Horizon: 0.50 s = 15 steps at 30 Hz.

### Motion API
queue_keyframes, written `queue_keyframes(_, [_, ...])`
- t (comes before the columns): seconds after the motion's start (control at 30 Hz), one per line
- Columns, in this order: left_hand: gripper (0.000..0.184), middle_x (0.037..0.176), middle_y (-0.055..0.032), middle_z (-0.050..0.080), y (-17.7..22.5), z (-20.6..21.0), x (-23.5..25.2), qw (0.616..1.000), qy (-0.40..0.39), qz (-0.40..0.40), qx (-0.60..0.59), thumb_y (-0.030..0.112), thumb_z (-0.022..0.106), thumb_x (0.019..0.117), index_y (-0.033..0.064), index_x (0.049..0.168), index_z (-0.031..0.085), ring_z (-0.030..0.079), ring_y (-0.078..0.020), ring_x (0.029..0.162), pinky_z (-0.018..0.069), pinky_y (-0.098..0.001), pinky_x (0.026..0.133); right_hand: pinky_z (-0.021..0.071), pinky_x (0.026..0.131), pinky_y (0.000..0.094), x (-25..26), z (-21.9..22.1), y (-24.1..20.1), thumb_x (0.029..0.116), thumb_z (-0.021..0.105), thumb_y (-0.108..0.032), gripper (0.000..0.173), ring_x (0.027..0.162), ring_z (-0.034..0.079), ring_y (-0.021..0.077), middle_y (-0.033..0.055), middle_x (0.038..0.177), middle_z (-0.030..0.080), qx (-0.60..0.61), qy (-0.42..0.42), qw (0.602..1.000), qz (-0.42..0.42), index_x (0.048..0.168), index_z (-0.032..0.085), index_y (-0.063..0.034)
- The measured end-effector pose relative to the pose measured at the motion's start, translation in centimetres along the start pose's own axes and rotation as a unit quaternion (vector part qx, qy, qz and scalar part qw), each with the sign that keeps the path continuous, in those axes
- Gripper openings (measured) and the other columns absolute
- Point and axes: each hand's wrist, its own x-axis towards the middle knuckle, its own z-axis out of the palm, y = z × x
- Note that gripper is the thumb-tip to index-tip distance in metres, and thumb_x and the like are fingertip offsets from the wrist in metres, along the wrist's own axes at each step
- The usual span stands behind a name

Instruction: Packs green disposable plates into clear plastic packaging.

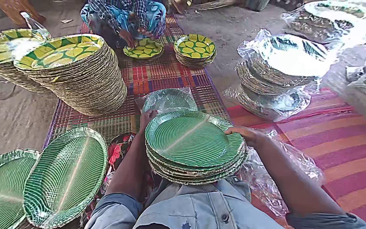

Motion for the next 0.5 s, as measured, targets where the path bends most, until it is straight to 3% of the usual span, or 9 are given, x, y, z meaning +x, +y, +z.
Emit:
queue_keyframes(0.03, [0.027, 0.092, -0.0154, 0.069, -0.4, -0.3, 0.2, 0.999, 0.028, 0.015, -0.028, 0.014, 0.053, 0.1051, -0.0078, 0.111, 0.068, 0.062, -0.0147, 0.082, 0.0508, -0.0360, 0.083, 0.0561, 0.064, 0.0218, 0.6, -0.1, -0.1, 0.1064, 0.037, -0.012, 0.024, 0.069, 0.067, 0.0053, -0.0028, 0.077, 0.068, -0.011, -0.010, 1.000, 0.007, 0.095, 0.059, -0.0130])
queue_keyframes(0.1, [0.026, 0.086, -0.0081, 0.069, -0.3, -1.3, 0.2, 0.996, 0.049, 0.015, -0.079, 0.015, 0.053, 0.1059, -0.0050, 0.112, 0.069, 0.059, -0.0053, 0.071, 0.0512, -0.0270, 0.074, 0.0570, 0.062, 0.0222, 0.7, -0.2, -0.1, 0.1056, 0.038, -0.012, 0.023, 0.069, 0.068, 0.0052, -0.0031, 0.078, 0.069, -0.032, -0.021, 0.999, 0.013, 0.097, 0.058, -0.0137])
queue_keyframes(0.17, [0.025, 0.082, -0.0053, 0.067, 0.9, -2.2, -0.2, 0.991, 0.037, -0.018, -0.127, 0.018, 0.053, 0.1075, -0.0020, 0.113, 0.067, 0.052, -0.0037, 0.061, 0.0452, -0.0222, 0.060, 0.0567, 0.061, 0.0214, 0.2, -0.2, 0.1, 0.1031, 0.039, -0.010, 0.023, 0.067, 0.067, 0.0038, -0.0045, 0.077, 0.070, -0.045, -0.024, 0.999, 0.017, 0.094, 0.059, -0.0150])
queue_keyframes(0.27, [0.022, 0.080, -0.0029, 0.066, 2.4, -2.9, -0.5, 0.991, 0.012, -0.009, -0.134, 0.017, 0.056, 0.1061, -0.0019, 0.112, 0.066, 0.051, -0.0012, 0.058, 0.0429, -0.0180, 0.055, 0.0552, 0.059, 0.0193, 0.3, 0.2, 0.8, 0.1026, 0.037, -0.007, 0.028, 0.063, 0.066, 0.0022, -0.0056, 0.072, 0.069, -0.006, -0.023, 0.999, 0.028, 0.087, 0.058, -0.0162])
queue_keyframes(0.33, [0.022, 0.080, -0.0065, 0.066, 3.0, -3.2, -0.5, 0.997, 0.006, 0.026, -0.069, 0.017, 0.057, 0.1053, -0.0019, 0.110, 0.068, 0.054, -0.0073, 0.062, 0.0468, -0.0256, 0.062, 0.0560, 0.057, 0.0202, 0.6, 0.6, 1.1, 0.1035, 0.037, -0.007, 0.029, 0.063, 0.067, 0.0038, -0.0043, 0.071, 0.070, 0.031, 0.008, 0.999, 0.028, 0.087, 0.059, -0.0153])
queue_keyframes(0.43, [0.023, 0.085, -0.0174, 0.069, 3.1, -3.8, -0.8, 0.998, 0.001, 0.057, 0.039, 0.019, 0.060, 0.1042, -0.0008, 0.109, 0.072, 0.062, -0.0276, 0.071, 0.0514, -0.0505, 0.071, 0.0576, 0.058, 0.0252, 1.1, 1.2, 2.1, 0.1040, 0.038, -0.010, 0.021, 0.066, 0.068, 0.0088, -0.0004, 0.076, 0.068, 0.089, 0.077, 0.993, 0.014, 0.095, 0.057, -0.0119])
queue_keyframes(0.5, [0.021, 0.081, -0.0189, 0.066, 3.4, -3.9, -1.1, 0.992, -0.037, 0.053, 0.107, 0.018, 0.062, 0.1032, 0.0011, 0.110, 0.073, 0.061, -0.0352, 0.071, 0.0493, -0.0587, 0.072, 0.0583, 0.059, 0.0273, 1.5, 2.0, 2.8, 0.1019, 0.039, -0.010, 0.018, 0.067, 0.069, 0.0103, 0.0009, 0.077, 0.069, 0.138, 0.123, 0.983, -0.006, 0.097, 0.057, -0.0109])
